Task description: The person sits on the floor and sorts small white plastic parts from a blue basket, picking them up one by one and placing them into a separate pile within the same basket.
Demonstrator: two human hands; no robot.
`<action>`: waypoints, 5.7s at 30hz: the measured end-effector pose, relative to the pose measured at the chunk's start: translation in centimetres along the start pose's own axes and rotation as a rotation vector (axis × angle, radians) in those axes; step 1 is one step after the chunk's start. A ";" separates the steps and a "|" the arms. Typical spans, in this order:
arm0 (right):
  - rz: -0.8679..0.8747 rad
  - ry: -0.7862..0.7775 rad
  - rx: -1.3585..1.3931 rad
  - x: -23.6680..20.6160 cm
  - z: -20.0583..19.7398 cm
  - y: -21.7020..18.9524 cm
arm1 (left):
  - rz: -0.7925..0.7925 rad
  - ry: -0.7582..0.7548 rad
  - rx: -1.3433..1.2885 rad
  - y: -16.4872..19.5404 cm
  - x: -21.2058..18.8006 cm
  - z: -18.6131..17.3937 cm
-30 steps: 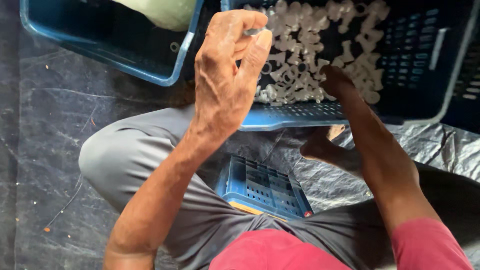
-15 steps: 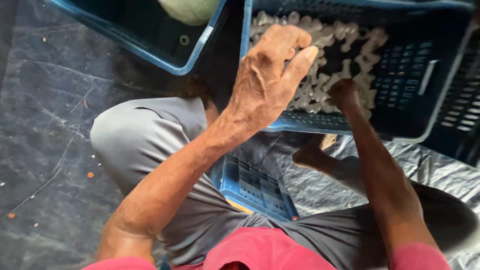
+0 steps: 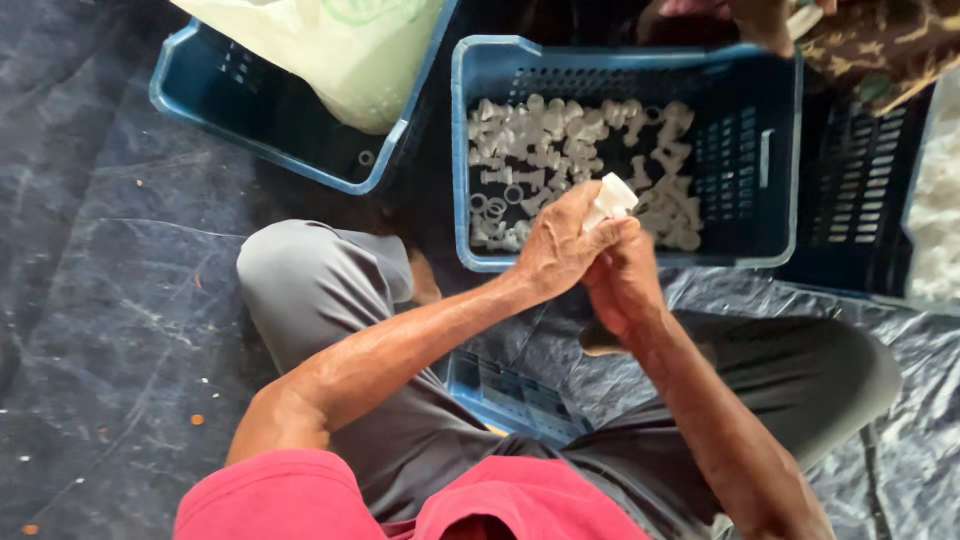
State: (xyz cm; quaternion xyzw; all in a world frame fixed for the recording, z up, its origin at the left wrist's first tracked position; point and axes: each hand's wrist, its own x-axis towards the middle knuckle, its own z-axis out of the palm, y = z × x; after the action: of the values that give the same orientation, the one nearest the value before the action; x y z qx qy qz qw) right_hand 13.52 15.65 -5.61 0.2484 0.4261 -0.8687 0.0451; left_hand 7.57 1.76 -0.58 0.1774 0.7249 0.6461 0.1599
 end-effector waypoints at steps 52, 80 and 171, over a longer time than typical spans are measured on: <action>-0.778 -0.278 -1.303 -0.7 -0.8 -5.3 | 0.296 -0.245 0.806 -2.1 1.5 -3.6; -0.412 0.435 0.168 -3.2 -19.7 -14.9 | 0.300 -0.229 0.690 2.8 3.1 -2.6; -0.562 -0.002 -0.683 -1.3 -0.3 -5.4 | 0.328 0.111 0.879 -1.1 2.7 -3.1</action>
State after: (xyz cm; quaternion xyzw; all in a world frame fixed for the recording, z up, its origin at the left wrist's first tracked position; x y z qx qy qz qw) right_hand 13.18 19.09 -1.31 0.0930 0.7398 -0.6567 -0.1128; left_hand 3.73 0.16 -1.34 0.3058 0.8995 0.3033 -0.0733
